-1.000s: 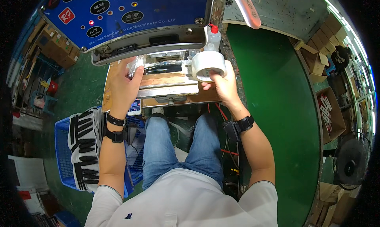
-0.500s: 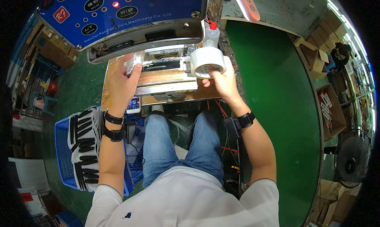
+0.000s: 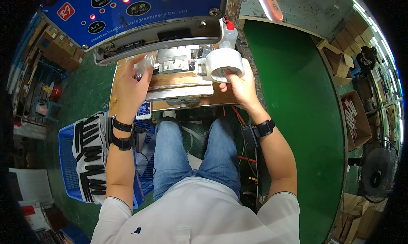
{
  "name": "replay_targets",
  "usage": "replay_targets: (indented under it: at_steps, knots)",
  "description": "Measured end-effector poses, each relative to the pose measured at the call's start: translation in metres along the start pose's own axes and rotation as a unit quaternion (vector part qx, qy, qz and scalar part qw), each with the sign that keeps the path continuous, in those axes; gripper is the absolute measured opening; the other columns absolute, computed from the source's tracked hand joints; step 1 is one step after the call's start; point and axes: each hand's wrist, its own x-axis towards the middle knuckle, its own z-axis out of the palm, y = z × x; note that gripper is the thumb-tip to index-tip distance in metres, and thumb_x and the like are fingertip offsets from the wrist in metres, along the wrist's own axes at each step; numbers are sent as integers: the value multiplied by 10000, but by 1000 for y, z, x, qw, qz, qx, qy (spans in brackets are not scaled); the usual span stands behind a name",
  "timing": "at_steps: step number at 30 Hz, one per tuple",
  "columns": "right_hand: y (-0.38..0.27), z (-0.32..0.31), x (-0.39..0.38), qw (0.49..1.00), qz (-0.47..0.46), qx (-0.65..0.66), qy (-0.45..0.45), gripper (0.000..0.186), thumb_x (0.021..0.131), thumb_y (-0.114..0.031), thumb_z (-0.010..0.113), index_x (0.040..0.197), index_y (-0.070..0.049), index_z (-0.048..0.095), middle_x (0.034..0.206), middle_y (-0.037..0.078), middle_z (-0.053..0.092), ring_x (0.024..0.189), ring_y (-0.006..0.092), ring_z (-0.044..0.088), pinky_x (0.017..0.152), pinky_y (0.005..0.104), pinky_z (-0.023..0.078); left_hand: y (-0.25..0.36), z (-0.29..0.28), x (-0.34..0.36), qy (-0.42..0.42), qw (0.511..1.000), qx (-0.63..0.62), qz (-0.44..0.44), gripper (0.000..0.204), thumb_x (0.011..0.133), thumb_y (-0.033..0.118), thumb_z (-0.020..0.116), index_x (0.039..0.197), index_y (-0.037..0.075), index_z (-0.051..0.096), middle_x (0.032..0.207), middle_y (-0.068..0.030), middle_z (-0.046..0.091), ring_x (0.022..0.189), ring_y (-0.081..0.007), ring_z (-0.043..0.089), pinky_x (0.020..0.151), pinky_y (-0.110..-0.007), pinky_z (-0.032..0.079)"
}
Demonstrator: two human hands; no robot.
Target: Picking up components from a bin and placing them into an industrial printing machine for processing.
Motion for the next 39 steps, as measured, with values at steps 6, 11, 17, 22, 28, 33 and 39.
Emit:
replay_targets:
  at_steps: [6, 11, 17, 22, 28, 33, 39]
  knots:
    - [4, -4, 1, 1000, 1, -22, -11, 382, 1002, -53, 589, 1360, -17, 459, 1098, 168, 667, 681, 189, 683, 575, 304, 592, 2, 0, 1, 0, 1000, -11, 8, 346, 926, 234, 772, 1226, 75, 703, 695, -115, 636, 584, -222, 592, 592, -368, 478]
    - [3, -3, 1, 1000, 3, -24, -12, 398, 1005, -66, 597, 1371, -12, 449, 1098, 172, 666, 673, 188, 680, 568, 304, 596, -1, 0, 0, 1, 1000, -16, 3, 345, 928, 236, 767, 1229, 81, 703, 716, -125, 651, 591, -232, 600, 600, -373, 484]
    - [2, -2, 1, 1000, -1, -7, -5, 310, 1013, -54, 611, 1287, -21, 469, 1075, 151, 673, 643, 172, 676, 548, 293, 579, 2, -2, 0, -1, 1000, -19, 12, 347, 929, 231, 757, 1234, 73, 703, 760, -142, 679, 603, -254, 617, 608, -379, 495]
    - [-1, -3, -1, 999, -27, -14, -15, 410, 1007, -69, 615, 1375, -7, 447, 1106, 174, 667, 689, 193, 689, 586, 315, 601, -2, -4, -4, -14, 999, -39, 14, 397, 947, 206, 751, 1302, 53, 660, 834, -152, 714, 633, -238, 649, 617, -359, 508]
    - [-32, 8, -46, 994, -100, -53, -6, 389, 1030, -118, 635, 1353, 9, 459, 1122, 179, 671, 737, 207, 713, 633, 325, 611, 28, -40, -43, 6, 950, -298, -88, 500, 990, 136, 745, 1429, 20, 537, 941, -130, 746, 716, -165, 685, 645, -292, 534]
    - [-70, 12, -104, 988, -126, -82, -35, 409, 1038, -236, 665, 1303, 8, 470, 1149, 181, 668, 829, 215, 718, 713, 331, 602, 38, -77, -91, -13, 908, -385, -162, 377, 997, 103, 744, 1279, 18, 509, 1008, -128, 740, 819, -160, 708, 723, -272, 565]
    - [-65, 12, -130, 966, -223, -101, -88, 344, 1028, -120, 677, 1272, -21, 455, 1213, 183, 640, 1074, 234, 660, 950, 381, 559, 40, -94, -115, -66, 844, -473, -243, 310, 992, 152, 752, 1106, 41, 486, 1001, -156, 742, 866, -203, 738, 781, -333, 592]
